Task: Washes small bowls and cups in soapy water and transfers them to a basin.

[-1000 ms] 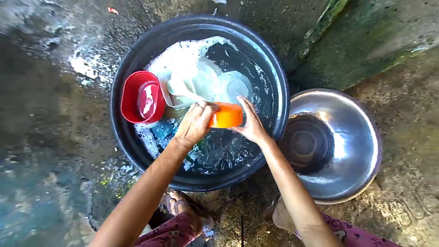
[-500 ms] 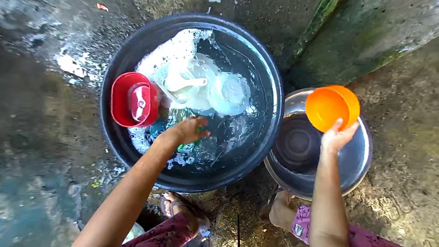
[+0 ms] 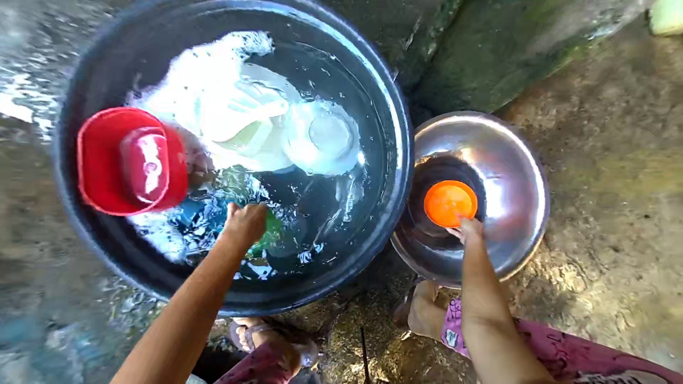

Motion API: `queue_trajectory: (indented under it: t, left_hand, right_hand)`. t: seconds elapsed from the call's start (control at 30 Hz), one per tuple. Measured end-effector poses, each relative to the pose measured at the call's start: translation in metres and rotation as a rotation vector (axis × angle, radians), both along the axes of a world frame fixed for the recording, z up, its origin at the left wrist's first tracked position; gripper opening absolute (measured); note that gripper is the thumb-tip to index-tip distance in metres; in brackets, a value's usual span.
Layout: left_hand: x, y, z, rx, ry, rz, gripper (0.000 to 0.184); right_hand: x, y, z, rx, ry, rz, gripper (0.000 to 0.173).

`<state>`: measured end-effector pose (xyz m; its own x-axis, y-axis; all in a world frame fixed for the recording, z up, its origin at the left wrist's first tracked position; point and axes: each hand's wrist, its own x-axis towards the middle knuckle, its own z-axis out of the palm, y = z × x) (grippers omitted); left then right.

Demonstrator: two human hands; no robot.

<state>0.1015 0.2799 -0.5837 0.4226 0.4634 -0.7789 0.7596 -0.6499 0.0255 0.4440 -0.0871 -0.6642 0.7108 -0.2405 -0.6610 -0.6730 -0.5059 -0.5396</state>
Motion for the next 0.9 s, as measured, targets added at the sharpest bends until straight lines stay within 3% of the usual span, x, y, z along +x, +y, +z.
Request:
queue_trajectory:
  t: [0.13,0.27,0.37,0.5,0.67,0.8,0.9]
  left_hand:
    - [-0.002,0.01,0.011,-0.086,0.037,0.051,0.039]
    - [-0.012,0.03,0.023,-0.121,-0.12,0.088,0.031]
    - [-0.012,0.039,0.042,-0.121,-0.214,0.123,0.037]
    - [-0.008,0.046,0.064,-0.065,-0.307,0.122,0.037]
    - [-0.008,0.029,0.05,-0.053,-0.363,0.09,0.034]
    - [-0.001,0.009,0.038,-0.093,-0.288,0.026,0.03]
    - [-0.003,-0.001,0.027,-0.132,-0.142,-0.048,0.037]
  right_hand:
    - [0.002,0.01,-0.008,-0.019,-0.058,-0.016,0.048]
    - [0.005,0.023,0.014,-0.474,-0.31,0.285,0.047]
    - [0.012,0.021,0.017,-0.643,-0.488,0.51,0.064]
    - [0.02,0.016,0.012,-0.66,-0.638,0.877,0.058]
    - [-0.001,0.024,-0.007,-0.583,-0.663,1.084,0.061]
    - [-0.014,0.016,-0.029,-0.624,-0.601,1.12,0.064]
    - [-0.01,0.017,-0.016,-0.578,-0.533,1.067,0.065]
